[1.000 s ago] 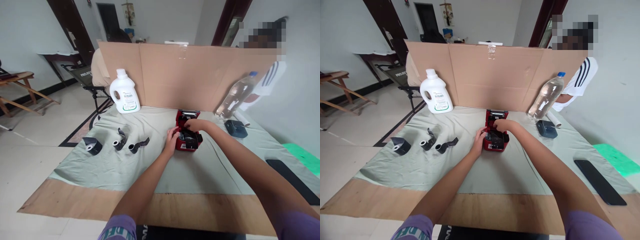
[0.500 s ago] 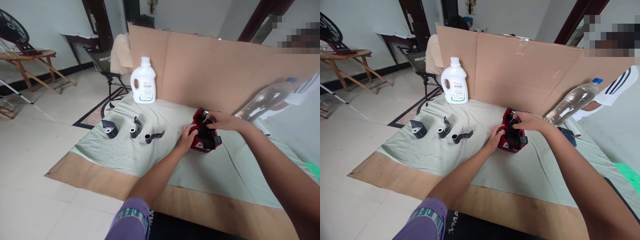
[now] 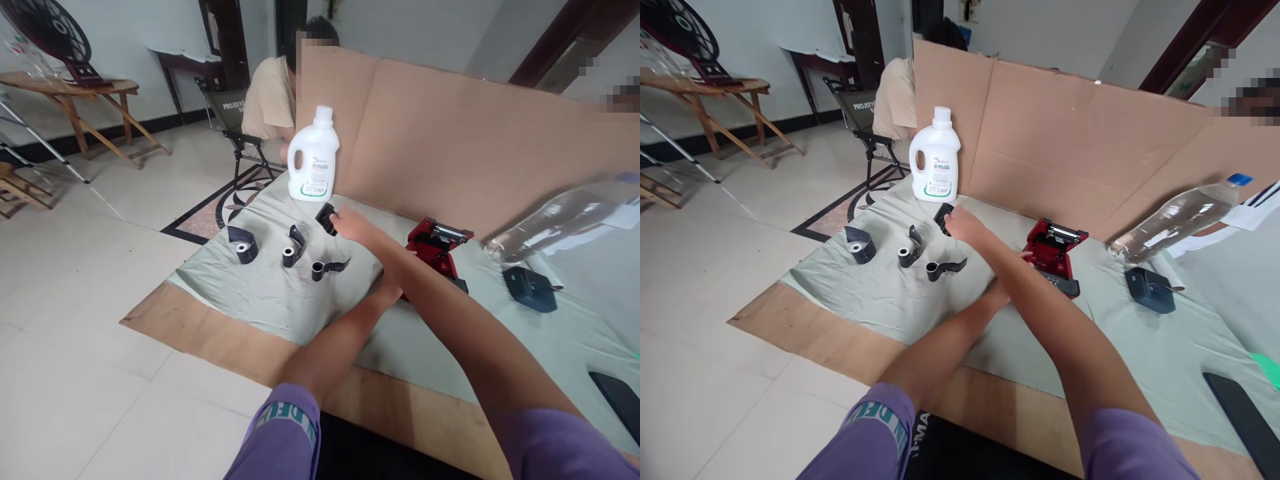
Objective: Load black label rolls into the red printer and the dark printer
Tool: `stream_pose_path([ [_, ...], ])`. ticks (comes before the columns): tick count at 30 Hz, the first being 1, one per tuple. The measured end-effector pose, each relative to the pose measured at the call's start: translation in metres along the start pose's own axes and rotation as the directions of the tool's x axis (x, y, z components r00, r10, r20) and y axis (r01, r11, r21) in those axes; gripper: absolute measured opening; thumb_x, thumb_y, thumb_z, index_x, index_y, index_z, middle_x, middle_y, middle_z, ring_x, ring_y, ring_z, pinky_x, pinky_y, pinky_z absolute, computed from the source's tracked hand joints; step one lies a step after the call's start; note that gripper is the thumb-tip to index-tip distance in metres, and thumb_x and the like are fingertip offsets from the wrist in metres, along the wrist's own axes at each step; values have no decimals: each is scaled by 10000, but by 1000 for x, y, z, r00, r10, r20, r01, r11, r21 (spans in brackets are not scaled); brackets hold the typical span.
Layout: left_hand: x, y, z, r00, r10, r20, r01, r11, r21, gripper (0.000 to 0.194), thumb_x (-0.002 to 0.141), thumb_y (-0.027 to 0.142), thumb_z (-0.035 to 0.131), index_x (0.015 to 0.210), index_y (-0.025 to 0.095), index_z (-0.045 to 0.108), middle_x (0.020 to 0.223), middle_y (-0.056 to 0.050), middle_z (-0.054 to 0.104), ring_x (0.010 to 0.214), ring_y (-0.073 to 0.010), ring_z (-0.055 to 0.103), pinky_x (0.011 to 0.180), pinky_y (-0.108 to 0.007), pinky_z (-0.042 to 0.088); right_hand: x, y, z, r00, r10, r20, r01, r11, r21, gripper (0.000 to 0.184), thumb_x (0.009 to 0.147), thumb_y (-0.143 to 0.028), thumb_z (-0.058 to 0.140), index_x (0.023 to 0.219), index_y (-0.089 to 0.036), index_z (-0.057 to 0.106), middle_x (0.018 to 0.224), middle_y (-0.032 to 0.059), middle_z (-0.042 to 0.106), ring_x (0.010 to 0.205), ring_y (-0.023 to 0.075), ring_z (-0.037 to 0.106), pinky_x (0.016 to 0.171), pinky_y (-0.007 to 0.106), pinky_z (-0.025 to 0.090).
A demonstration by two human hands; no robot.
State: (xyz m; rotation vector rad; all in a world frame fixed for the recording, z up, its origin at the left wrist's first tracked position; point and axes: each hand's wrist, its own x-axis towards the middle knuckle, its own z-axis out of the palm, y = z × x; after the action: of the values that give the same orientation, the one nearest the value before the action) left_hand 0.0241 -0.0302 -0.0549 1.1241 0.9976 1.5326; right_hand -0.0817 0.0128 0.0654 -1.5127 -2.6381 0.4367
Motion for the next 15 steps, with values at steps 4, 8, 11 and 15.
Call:
stream_pose_path([
  [4,-2,5,-5,1000,-11,-2,11,994,105,367,936,368,611,1286,259,635,1400,-107,518,1279,-255,536,1157,-414,387,16,-18,47,988,89,125,-74,990,-120,385,1009,-344,473,1323,-126,516,1343,236,620,1184,341,627,864,388,489],
  [8,-3,6,-6,1000,-18,-11,19,993,118,373,938,393,588,1288,273,637,1384,-88,507,1283,-227,532,1157,-377,389,18,-21,61,971,93,222,-58,985,-162,447,1041,-388,414,1408,-133,445,1289,233,645,1204,358,621,898,421,473],
  [11,-3,6,-5,1000,-16,6,15,991,136,387,941,399,584,1308,283,616,1407,-83,502,1341,-246,477,1173,-393,371,9,-22,48,958,103,268,-50,979,-199,590,1053,-493,314,1499,-107,326,1299,247,622,1157,374,633,898,452,471],
  [15,-2,3,-5,1000,3,-1,-3,996,88,375,935,380,596,1294,276,621,1413,-99,502,1331,-284,484,1175,-432,361,-24,-26,24,968,-162,192,196,965,-173,533,1004,-537,422,1383,-166,480,1386,206,553,1084,346,637,833,390,467],
])
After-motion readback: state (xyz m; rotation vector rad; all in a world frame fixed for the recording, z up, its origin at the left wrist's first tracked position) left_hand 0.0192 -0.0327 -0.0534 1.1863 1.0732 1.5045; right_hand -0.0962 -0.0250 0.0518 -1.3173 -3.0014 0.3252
